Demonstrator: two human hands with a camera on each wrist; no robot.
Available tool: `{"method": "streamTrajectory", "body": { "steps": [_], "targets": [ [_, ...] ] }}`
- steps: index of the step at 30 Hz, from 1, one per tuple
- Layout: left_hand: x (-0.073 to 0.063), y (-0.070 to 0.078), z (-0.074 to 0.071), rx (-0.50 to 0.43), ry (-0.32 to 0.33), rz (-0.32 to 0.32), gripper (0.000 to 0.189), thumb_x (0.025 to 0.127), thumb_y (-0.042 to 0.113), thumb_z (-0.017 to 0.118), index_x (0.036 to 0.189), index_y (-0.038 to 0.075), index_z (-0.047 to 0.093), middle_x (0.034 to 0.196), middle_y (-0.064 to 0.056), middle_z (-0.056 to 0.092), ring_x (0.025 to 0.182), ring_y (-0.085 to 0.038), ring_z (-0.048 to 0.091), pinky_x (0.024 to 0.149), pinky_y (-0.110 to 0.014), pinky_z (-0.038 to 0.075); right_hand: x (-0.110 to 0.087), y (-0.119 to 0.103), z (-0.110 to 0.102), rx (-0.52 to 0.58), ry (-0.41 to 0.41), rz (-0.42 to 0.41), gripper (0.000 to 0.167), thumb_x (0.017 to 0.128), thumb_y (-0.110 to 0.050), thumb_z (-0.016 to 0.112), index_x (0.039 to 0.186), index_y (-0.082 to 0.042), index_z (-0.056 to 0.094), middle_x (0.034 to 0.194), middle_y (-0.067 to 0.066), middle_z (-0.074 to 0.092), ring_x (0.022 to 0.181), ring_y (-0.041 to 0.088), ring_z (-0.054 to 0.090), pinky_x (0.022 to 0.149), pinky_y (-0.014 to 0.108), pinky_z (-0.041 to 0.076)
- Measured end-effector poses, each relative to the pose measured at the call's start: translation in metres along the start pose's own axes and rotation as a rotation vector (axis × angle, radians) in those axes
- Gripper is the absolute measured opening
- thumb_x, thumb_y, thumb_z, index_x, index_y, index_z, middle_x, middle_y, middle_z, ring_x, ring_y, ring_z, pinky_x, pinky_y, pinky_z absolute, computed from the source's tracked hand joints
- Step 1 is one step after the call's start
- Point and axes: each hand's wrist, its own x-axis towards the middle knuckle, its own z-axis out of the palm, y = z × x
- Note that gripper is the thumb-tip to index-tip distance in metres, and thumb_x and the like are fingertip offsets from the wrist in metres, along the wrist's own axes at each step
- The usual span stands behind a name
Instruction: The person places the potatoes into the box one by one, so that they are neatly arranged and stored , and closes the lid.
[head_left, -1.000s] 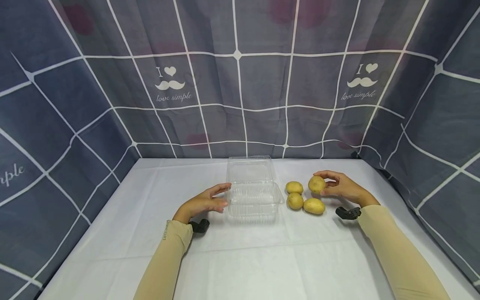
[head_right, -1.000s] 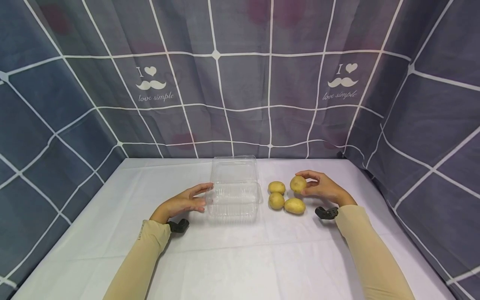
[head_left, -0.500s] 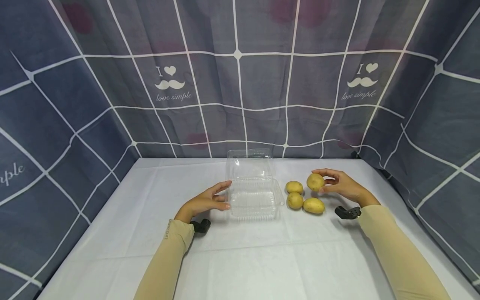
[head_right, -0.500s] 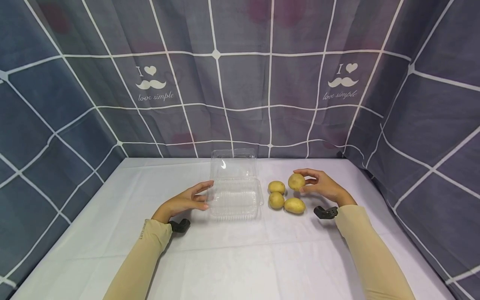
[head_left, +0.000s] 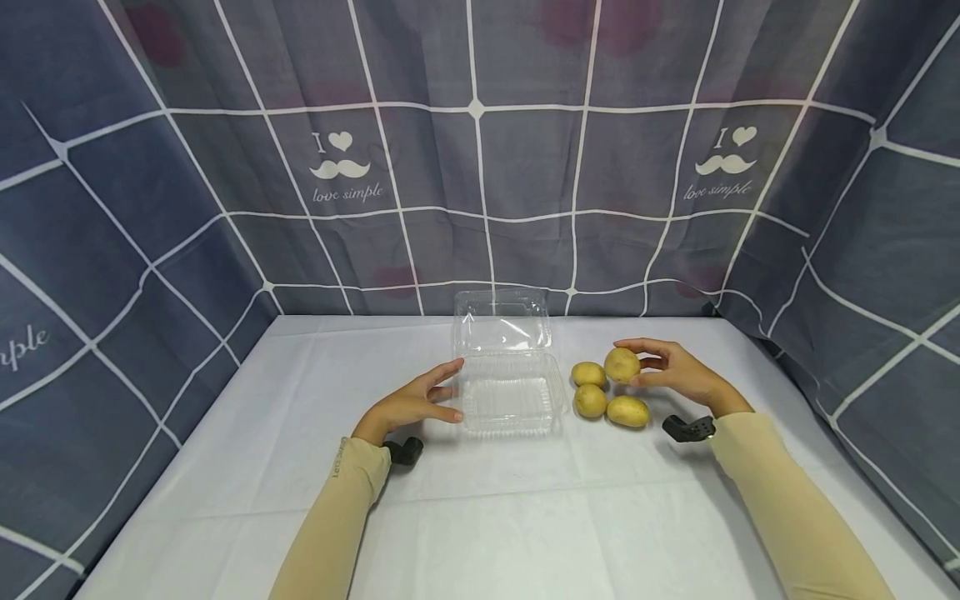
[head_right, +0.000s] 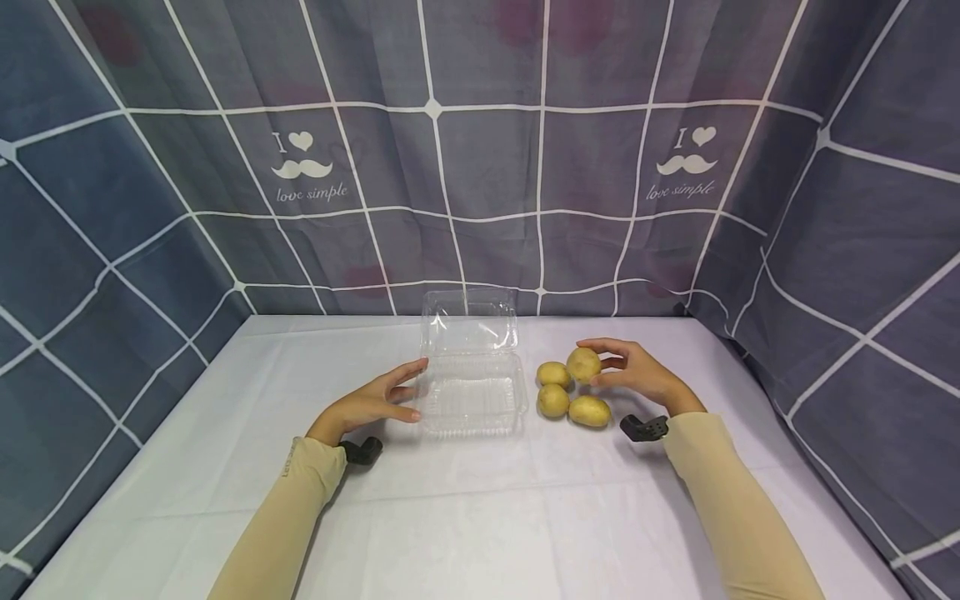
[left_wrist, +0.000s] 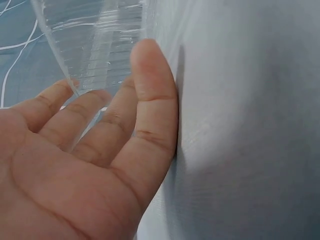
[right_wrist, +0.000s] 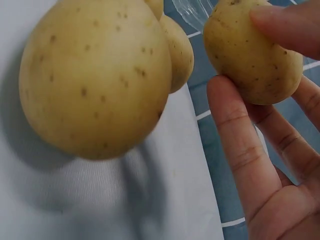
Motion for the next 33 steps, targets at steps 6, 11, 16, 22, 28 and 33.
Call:
{"method": "streamTrajectory", "body": {
  "steps": [6, 11, 16, 22, 28, 33],
  "targets": [
    [-0.001, 0.001, 0.002, 0.016, 0.010, -0.015, 0.112, 0.091, 0.011, 0.088, 0.175, 0.012, 0.014, 0.182, -0.005, 0.007, 0.162, -0.041, 0.027, 0.128, -0.065, 0.024, 0.003, -0.003, 0.005, 0.007, -0.011, -0.032, 0.059, 0.092, 0.012, 0.074, 0.147, 0.019, 0.052, 0.137, -0.019, 0.066, 0.120, 0.003, 0.065, 0.100, 0.017, 0.052],
    [-0.001, 0.002, 0.003, 0.032, 0.013, -0.016, 0.112, 0.090, 0.010, 0.088, 0.175, 0.011, 0.014, 0.182, -0.008, 0.007, 0.161, -0.043, 0.028, 0.128, -0.066, 0.026, 0.004, -0.007, 0.010, 0.016, -0.007, -0.044, 0.058, 0.092, 0.012, 0.074, 0.146, 0.018, 0.053, 0.137, -0.019, 0.067, 0.119, 0.003, 0.065, 0.099, 0.018, 0.053],
    [0.001, 0.000, 0.003, 0.034, 0.020, -0.008, 0.111, 0.090, 0.009, 0.088, 0.174, 0.010, 0.015, 0.182, -0.010, 0.008, 0.160, -0.045, 0.030, 0.127, -0.068, 0.027, 0.005, -0.011, 0.015, 0.006, -0.002, -0.036, 0.059, 0.092, 0.011, 0.074, 0.146, 0.019, 0.052, 0.137, -0.020, 0.066, 0.119, 0.005, 0.065, 0.099, 0.018, 0.053],
    [0.000, -0.003, 0.004, 0.055, 0.038, 0.004, 0.109, 0.089, 0.010, 0.089, 0.174, 0.009, 0.019, 0.181, -0.011, 0.015, 0.158, -0.045, 0.033, 0.125, -0.069, 0.029, 0.009, -0.015, 0.021, 0.001, -0.004, -0.032, 0.059, 0.092, 0.009, 0.075, 0.146, 0.019, 0.053, 0.136, -0.019, 0.067, 0.121, 0.005, 0.065, 0.101, 0.016, 0.051],
    [0.001, -0.003, 0.004, 0.064, 0.047, 0.001, 0.109, 0.089, 0.012, 0.089, 0.173, 0.009, 0.021, 0.180, -0.012, 0.017, 0.158, -0.045, 0.034, 0.125, -0.068, 0.031, 0.012, -0.017, 0.027, 0.011, -0.011, -0.059, 0.058, 0.093, 0.011, 0.074, 0.145, 0.019, 0.053, 0.136, -0.017, 0.067, 0.121, 0.005, 0.065, 0.102, 0.018, 0.052],
    [0.001, -0.003, 0.004, 0.049, 0.050, 0.010, 0.109, 0.088, 0.010, 0.089, 0.173, 0.008, 0.021, 0.180, -0.014, 0.017, 0.158, -0.045, 0.034, 0.126, -0.063, 0.032, 0.016, -0.016, 0.034, 0.013, -0.009, -0.058, 0.057, 0.092, 0.011, 0.074, 0.145, 0.018, 0.054, 0.137, -0.016, 0.067, 0.118, 0.004, 0.065, 0.101, 0.018, 0.052]
  ]
}}
